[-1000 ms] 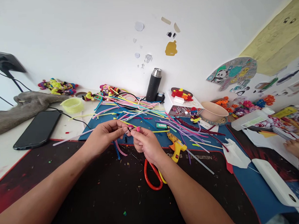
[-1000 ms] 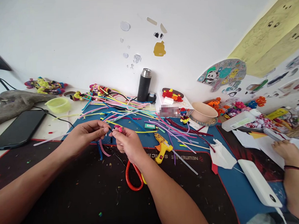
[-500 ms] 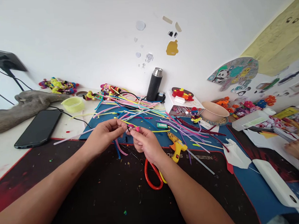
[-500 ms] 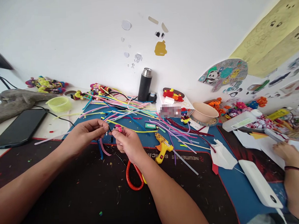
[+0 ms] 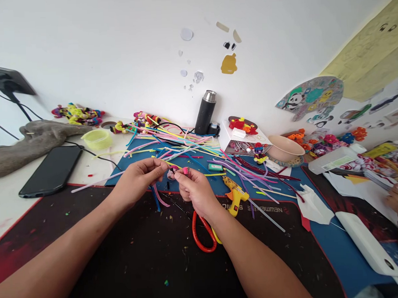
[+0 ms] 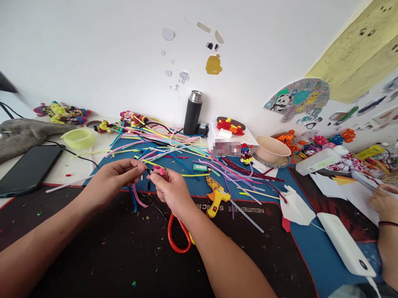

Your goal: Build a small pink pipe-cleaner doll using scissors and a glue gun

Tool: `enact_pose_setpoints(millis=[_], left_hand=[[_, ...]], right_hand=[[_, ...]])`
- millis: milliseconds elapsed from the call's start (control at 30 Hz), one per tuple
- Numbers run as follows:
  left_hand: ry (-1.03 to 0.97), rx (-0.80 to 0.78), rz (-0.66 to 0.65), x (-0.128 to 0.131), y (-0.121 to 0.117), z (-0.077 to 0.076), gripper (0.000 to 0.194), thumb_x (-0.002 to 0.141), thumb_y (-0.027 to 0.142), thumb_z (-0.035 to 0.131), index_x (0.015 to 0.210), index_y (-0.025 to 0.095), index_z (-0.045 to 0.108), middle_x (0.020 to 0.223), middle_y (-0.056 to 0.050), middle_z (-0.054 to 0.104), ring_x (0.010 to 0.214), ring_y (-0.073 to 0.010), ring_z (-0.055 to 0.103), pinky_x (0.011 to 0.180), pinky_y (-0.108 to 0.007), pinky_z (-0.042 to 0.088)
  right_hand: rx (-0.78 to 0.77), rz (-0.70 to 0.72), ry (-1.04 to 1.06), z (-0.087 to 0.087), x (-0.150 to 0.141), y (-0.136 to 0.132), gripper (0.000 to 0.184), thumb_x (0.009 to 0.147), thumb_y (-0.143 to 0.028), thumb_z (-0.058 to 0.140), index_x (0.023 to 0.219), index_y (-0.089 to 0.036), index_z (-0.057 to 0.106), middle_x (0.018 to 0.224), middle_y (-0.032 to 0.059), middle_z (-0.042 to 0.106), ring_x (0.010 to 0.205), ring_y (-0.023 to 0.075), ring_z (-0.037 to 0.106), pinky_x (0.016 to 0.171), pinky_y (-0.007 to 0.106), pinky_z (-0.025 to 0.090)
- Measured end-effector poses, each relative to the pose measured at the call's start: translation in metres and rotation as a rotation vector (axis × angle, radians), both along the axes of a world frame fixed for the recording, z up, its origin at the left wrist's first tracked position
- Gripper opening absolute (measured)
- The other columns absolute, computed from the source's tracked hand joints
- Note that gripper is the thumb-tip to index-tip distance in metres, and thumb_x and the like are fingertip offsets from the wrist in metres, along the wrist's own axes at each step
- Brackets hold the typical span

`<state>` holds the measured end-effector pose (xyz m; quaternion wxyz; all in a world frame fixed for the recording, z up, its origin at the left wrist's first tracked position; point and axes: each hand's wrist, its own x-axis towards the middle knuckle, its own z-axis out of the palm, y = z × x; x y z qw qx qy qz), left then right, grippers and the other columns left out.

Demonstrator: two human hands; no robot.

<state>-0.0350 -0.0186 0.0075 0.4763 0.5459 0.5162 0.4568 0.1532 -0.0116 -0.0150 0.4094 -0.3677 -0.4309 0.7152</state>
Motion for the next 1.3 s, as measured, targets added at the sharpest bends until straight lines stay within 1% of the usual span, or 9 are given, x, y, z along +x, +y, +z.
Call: enact_pose_setpoints(millis=[200, 367, 633, 1033, 1167, 1300], left_hand=[[-0.004, -0.003, 0.014, -0.0016, 0.001, -0.0032, 0.053, 0.081, 0.073, 0.082, 0.086, 0.02, 0.077, 0.075, -0.001, 0.065, 0.066, -0.015, 0.052, 0.06, -0.025, 0.042], [-0.005, -0.013, 0.016, -0.0023, 0.0014, -0.0063, 0.053, 0.081, 0.073, 0.082, 0.09, 0.02, 0.078, 0.081, -0.002, 0.068, 0.069, -0.0153, 0.053, 0.061, -0.025, 0.042], [-0.012, -0.016, 0.006, -0.0024, 0.0019, -0.0073, 0.052, 0.081, 0.072, 0.083, 0.088, 0.021, 0.078, 0.078, -0.001, 0.066, 0.067, -0.0147, 0.051, 0.059, -0.024, 0.04], [0.007, -0.019, -0.006, -0.004, 0.0026, -0.0091, 0.05, 0.084, 0.07, 0.082, 0.09, 0.021, 0.077, 0.083, -0.001, 0.068, 0.07, -0.0152, 0.052, 0.061, -0.025, 0.04], [0.002, -0.005, -0.016, -0.0044, 0.0027, -0.0093, 0.049, 0.086, 0.069, 0.08, 0.089, 0.021, 0.076, 0.078, 0.0, 0.065, 0.069, -0.0154, 0.052, 0.062, -0.025, 0.041], [-0.009, 0.015, -0.036, -0.0037, 0.0019, -0.0072, 0.049, 0.088, 0.069, 0.078, 0.085, 0.021, 0.074, 0.072, 0.001, 0.062, 0.065, -0.014, 0.049, 0.06, -0.025, 0.039]], right_hand=[[-0.012, -0.024, 0.0, 0.0017, -0.0001, -0.0001, 0.044, 0.078, -0.055, 0.087, 0.094, -0.018, 0.068, 0.056, -0.0129, 0.032, 0.046, 0.0053, 0.02, 0.046, 0.025, 0.011], [-0.012, -0.018, 0.012, 0.001, -0.0002, -0.0001, 0.044, 0.077, -0.056, 0.087, 0.091, -0.019, 0.068, 0.056, -0.0128, 0.032, 0.046, 0.0051, 0.02, 0.046, 0.025, 0.011], [-0.018, -0.02, 0.016, -0.0005, -0.0002, 0.0005, 0.042, 0.079, -0.056, 0.086, 0.091, -0.018, 0.069, 0.057, -0.012, 0.032, 0.046, 0.0051, 0.021, 0.046, 0.025, 0.011], [-0.019, -0.018, 0.008, 0.001, 0.0, 0.0003, 0.042, 0.079, -0.055, 0.085, 0.091, -0.018, 0.07, 0.058, -0.0118, 0.032, 0.046, 0.0052, 0.021, 0.047, 0.026, 0.011], [-0.02, -0.018, 0.005, 0.0012, 0.0001, 0.0001, 0.042, 0.079, -0.055, 0.085, 0.092, -0.018, 0.07, 0.058, -0.0119, 0.033, 0.046, 0.0053, 0.022, 0.047, 0.026, 0.011], [-0.017, -0.012, -0.005, 0.0013, -0.0008, -0.0008, 0.043, 0.08, -0.056, 0.084, 0.093, -0.017, 0.07, 0.057, -0.0123, 0.033, 0.046, 0.0054, 0.021, 0.046, 0.026, 0.011]])
